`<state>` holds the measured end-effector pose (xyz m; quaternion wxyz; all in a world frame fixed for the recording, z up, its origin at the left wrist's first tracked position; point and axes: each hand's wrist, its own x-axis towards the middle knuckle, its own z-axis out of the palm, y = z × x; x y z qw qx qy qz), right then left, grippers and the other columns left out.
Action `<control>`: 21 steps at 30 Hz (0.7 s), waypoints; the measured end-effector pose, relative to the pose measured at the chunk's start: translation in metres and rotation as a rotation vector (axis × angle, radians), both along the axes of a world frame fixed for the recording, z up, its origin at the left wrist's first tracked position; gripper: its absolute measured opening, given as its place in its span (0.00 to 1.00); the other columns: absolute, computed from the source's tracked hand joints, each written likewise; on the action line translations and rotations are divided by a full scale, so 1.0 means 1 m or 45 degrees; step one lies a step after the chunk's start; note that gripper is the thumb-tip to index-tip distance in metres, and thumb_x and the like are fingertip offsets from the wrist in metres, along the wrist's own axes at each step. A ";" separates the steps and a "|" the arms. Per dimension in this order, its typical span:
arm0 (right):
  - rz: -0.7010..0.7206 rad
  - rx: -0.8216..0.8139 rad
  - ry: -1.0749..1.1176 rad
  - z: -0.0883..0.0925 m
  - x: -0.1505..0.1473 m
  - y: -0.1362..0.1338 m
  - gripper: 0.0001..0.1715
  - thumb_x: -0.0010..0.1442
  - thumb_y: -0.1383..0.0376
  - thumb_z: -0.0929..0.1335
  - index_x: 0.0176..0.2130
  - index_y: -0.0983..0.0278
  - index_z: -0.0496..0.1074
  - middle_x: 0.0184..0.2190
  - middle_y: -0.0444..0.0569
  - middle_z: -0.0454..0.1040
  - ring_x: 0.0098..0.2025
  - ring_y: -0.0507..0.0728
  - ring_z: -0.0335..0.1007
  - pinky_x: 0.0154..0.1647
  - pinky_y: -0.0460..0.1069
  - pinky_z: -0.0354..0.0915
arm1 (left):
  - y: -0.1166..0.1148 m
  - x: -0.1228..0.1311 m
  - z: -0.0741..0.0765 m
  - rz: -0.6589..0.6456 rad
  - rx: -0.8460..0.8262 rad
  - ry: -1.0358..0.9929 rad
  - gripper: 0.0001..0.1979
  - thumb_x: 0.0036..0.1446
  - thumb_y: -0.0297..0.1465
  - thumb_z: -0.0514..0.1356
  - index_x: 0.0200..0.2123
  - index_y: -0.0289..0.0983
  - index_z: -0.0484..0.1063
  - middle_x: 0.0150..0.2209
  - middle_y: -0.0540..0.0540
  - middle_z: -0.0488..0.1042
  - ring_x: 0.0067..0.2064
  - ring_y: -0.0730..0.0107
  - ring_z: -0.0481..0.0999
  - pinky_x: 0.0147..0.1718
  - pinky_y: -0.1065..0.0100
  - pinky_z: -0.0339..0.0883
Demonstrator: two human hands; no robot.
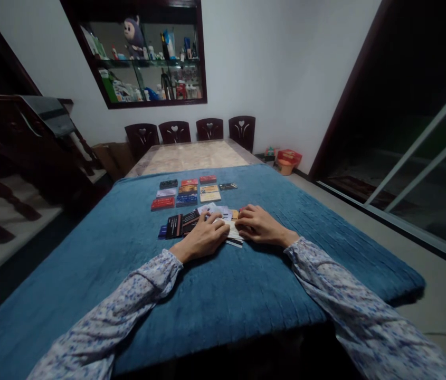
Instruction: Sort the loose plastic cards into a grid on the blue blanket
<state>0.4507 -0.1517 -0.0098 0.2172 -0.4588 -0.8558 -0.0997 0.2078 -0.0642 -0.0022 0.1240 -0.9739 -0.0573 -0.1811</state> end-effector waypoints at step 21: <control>0.136 -0.062 0.039 0.003 0.001 -0.013 0.08 0.62 0.62 0.71 0.41 0.61 0.80 0.40 0.52 0.81 0.47 0.61 0.69 0.55 0.60 0.64 | -0.012 0.001 0.003 -0.085 0.090 0.066 0.09 0.67 0.25 0.53 0.41 0.35 0.74 0.42 0.38 0.80 0.60 0.51 0.70 0.60 0.46 0.59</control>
